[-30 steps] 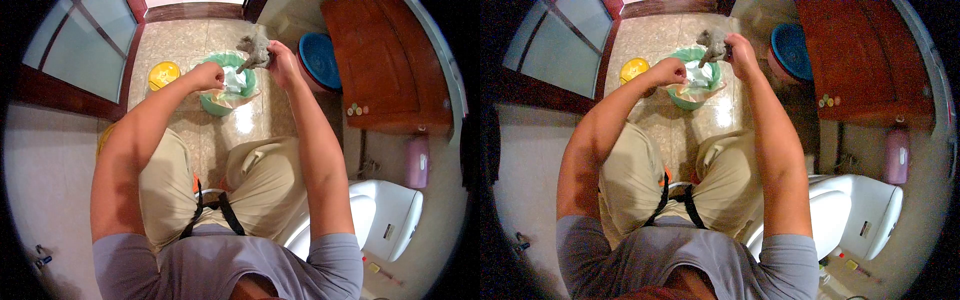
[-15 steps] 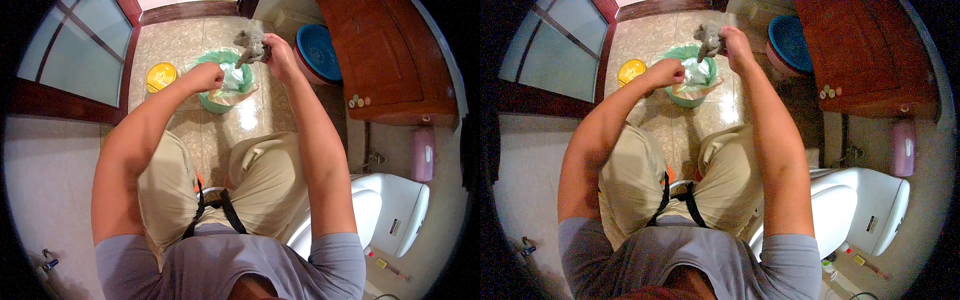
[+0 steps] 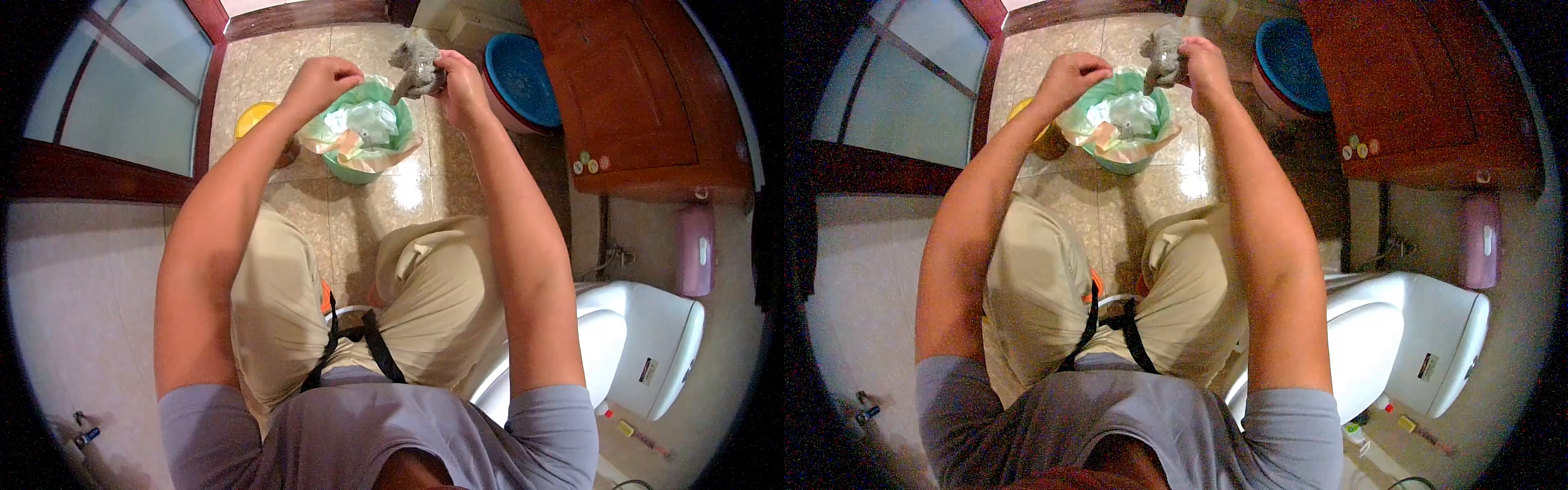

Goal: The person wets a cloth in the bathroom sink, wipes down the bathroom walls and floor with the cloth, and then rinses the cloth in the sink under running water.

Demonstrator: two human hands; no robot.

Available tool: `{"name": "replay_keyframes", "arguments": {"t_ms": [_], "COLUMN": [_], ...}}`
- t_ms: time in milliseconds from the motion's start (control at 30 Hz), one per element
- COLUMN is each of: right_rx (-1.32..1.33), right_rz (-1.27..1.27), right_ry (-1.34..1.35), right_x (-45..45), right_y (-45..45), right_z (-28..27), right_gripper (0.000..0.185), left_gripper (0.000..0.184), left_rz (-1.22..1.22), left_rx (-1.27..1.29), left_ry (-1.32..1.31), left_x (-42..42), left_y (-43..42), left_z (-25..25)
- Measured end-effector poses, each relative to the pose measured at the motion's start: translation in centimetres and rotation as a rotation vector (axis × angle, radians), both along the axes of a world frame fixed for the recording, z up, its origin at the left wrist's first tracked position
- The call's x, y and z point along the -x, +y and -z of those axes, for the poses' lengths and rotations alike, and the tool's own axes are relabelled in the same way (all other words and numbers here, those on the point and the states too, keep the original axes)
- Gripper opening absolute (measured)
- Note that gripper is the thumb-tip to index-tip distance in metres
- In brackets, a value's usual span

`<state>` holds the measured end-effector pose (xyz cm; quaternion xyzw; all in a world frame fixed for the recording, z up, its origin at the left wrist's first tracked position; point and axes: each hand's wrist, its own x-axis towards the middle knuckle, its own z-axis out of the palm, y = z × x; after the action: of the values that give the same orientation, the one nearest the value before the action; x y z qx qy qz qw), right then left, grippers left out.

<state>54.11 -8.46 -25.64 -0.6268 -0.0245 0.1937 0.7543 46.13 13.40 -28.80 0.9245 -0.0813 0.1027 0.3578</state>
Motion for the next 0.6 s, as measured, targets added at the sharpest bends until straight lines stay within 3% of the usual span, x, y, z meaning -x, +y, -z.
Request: {"name": "replay_keyframes", "arguments": {"t_ms": [33, 67, 100, 167, 267, 367, 467, 600], "right_rx": [-0.001, -0.002, 0.014, 0.046, 0.016, 0.046, 0.119, 0.156], "right_rz": [-0.002, -0.006, -0.010, -0.023, -0.082, -0.095, -0.142, -0.167], "right_ry": [-0.010, -0.022, -0.015, -0.002, 0.023, 0.036, 0.034, 0.007], "right_x": [-0.5, -0.8, -1.0, -1.3, -1.2, -0.1, 0.5, 0.9], "right_y": [-0.1, -0.1, -0.1, 0.0, -0.1, 0.0, 0.2, 0.6], "right_z": [0.5, 0.9, 1.3, 1.8, 1.7, 0.7, 0.4, 0.7], "right_gripper": [0.015, 0.018, 0.018, 0.018, 0.018, 0.015, 0.013, 0.012], "left_gripper": [0.018, 0.022, 0.029, 0.030, 0.027, 0.020, 0.022, 0.025], "left_rz": [0.016, 0.039, 0.052, -0.037, -0.110, -0.075, 0.023, 0.082], "left_rx": [-0.071, -0.139, -0.436, -0.526, -0.539, -0.398, 0.066, 0.105], "left_ry": [0.023, 0.263, 0.338, 0.457, 0.304, 0.032, -0.041, -0.258], "left_x": [-0.2, 0.2, 1.0, 1.9, 0.4, 0.5, 0.3, 0.8], "left_y": [0.2, -0.2, -0.7, -2.0, -1.8, -1.6, -2.8, -4.4], "left_z": [1.3, 2.4, 3.6, 2.2, 1.3, 0.9, -0.3, -1.4]}}
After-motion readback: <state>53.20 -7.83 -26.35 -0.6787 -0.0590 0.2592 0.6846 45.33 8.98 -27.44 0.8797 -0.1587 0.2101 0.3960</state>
